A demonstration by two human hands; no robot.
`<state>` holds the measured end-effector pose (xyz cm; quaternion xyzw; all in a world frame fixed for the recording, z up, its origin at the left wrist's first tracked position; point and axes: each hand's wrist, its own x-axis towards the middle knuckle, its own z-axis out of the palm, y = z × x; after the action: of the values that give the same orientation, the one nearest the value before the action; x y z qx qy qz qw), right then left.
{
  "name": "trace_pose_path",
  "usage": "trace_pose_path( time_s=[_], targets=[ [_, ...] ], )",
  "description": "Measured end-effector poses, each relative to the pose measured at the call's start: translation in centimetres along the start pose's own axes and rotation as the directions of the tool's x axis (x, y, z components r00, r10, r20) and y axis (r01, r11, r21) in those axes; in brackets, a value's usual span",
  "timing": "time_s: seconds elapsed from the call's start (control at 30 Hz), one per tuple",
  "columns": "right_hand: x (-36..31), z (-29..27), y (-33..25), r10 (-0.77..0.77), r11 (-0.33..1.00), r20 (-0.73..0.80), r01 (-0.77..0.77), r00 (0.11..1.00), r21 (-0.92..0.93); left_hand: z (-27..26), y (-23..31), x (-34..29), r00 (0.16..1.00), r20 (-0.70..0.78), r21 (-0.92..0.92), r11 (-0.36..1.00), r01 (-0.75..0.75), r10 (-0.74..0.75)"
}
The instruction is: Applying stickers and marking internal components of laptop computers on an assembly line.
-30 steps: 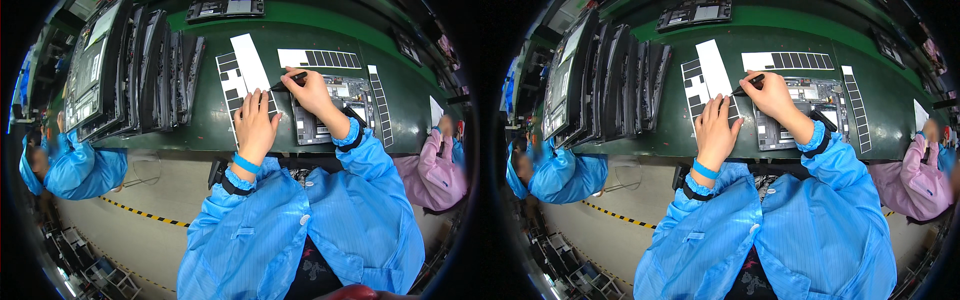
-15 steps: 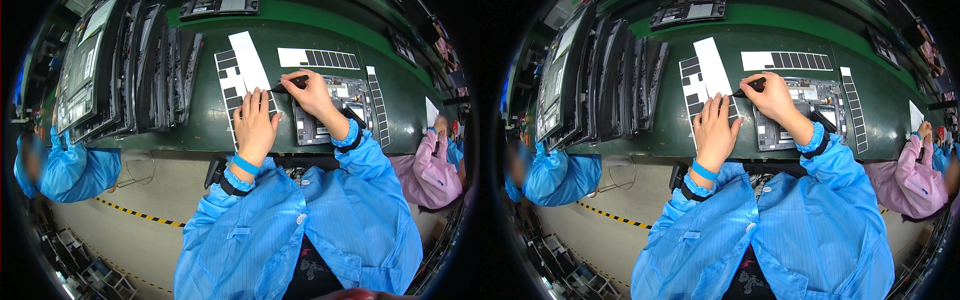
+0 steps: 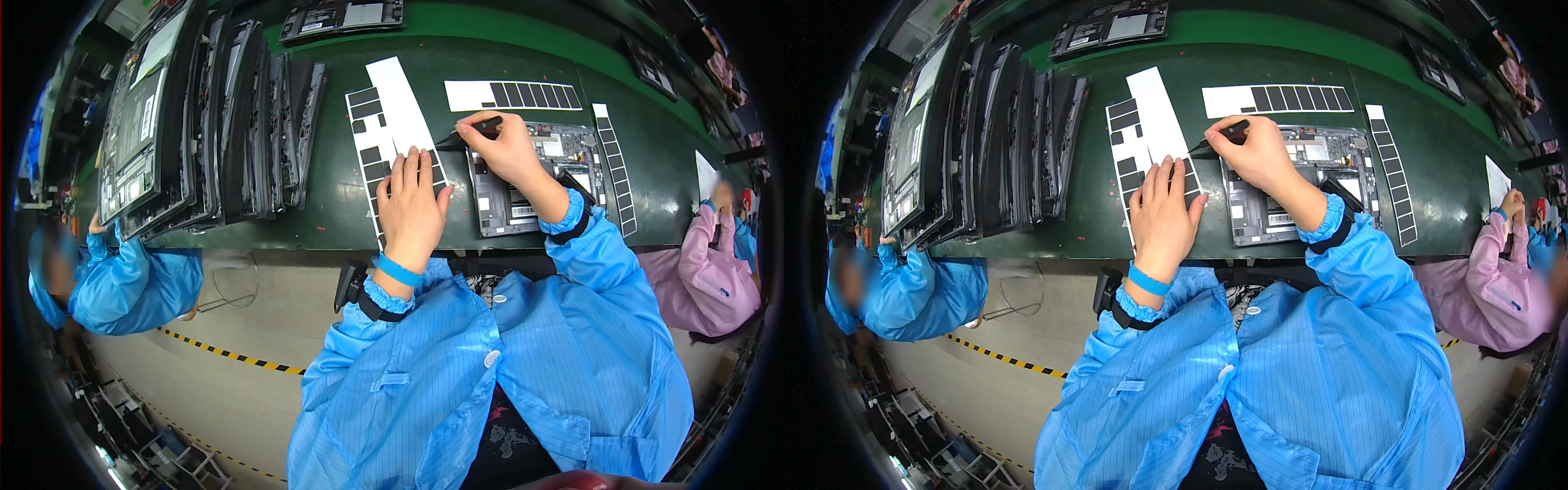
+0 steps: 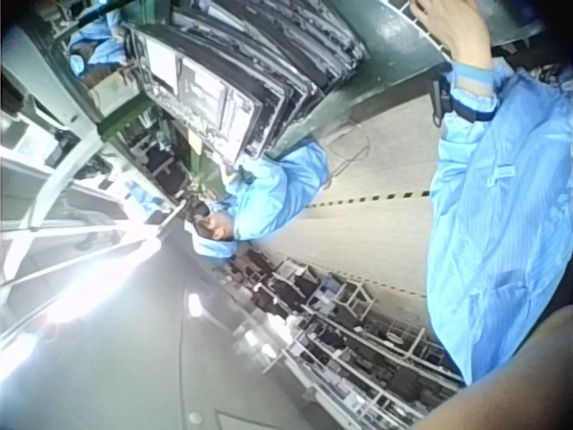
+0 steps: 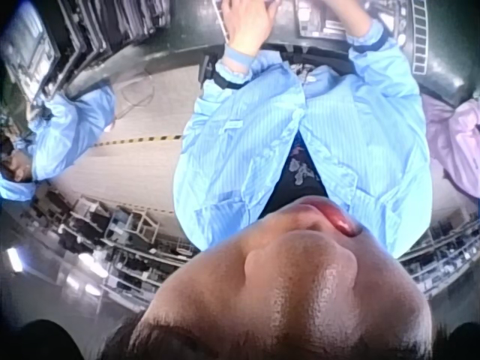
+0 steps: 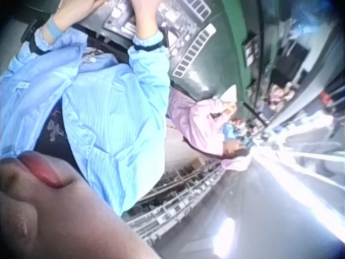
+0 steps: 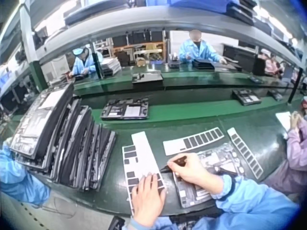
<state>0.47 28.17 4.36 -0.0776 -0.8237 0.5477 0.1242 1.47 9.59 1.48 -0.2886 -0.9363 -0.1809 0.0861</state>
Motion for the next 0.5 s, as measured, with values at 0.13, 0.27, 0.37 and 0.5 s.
trace_pose_path(
  time_s=[0.13, 0.27, 0.37, 0.5],
  targets=[
    [-0.14, 0.31, -0.14, -0.104, 0.99, 0.035, 0.107, 0.994, -0.093, 0.18, -0.02, -0.02, 1.0, 0.009, -0.003, 1.0, -0.003, 0.003],
    [0.02, 0.37, -0.05, -0.171, 0.973, 0.05, 0.176, 0.984, -0.149, 0.26, -0.07, -0.02, 1.0, 0.007, 0.017, 1.0, -0.001, 0.001],
    [0.02, 0.25, 0.04, -0.171, 0.967, 0.058, 0.179, 0.984, -0.18, 0.3, -0.05, -0.08, 1.0, 0.011, 0.019, 1.0, -0.004, 0.004],
    [-0.11, 0.36, 0.09, -0.098, 0.988, 0.047, 0.103, 0.994, -0.119, 0.05, -0.02, 0.07, 1.0, 0.027, -0.008, 1.0, -0.004, 0.004]
  ],
)
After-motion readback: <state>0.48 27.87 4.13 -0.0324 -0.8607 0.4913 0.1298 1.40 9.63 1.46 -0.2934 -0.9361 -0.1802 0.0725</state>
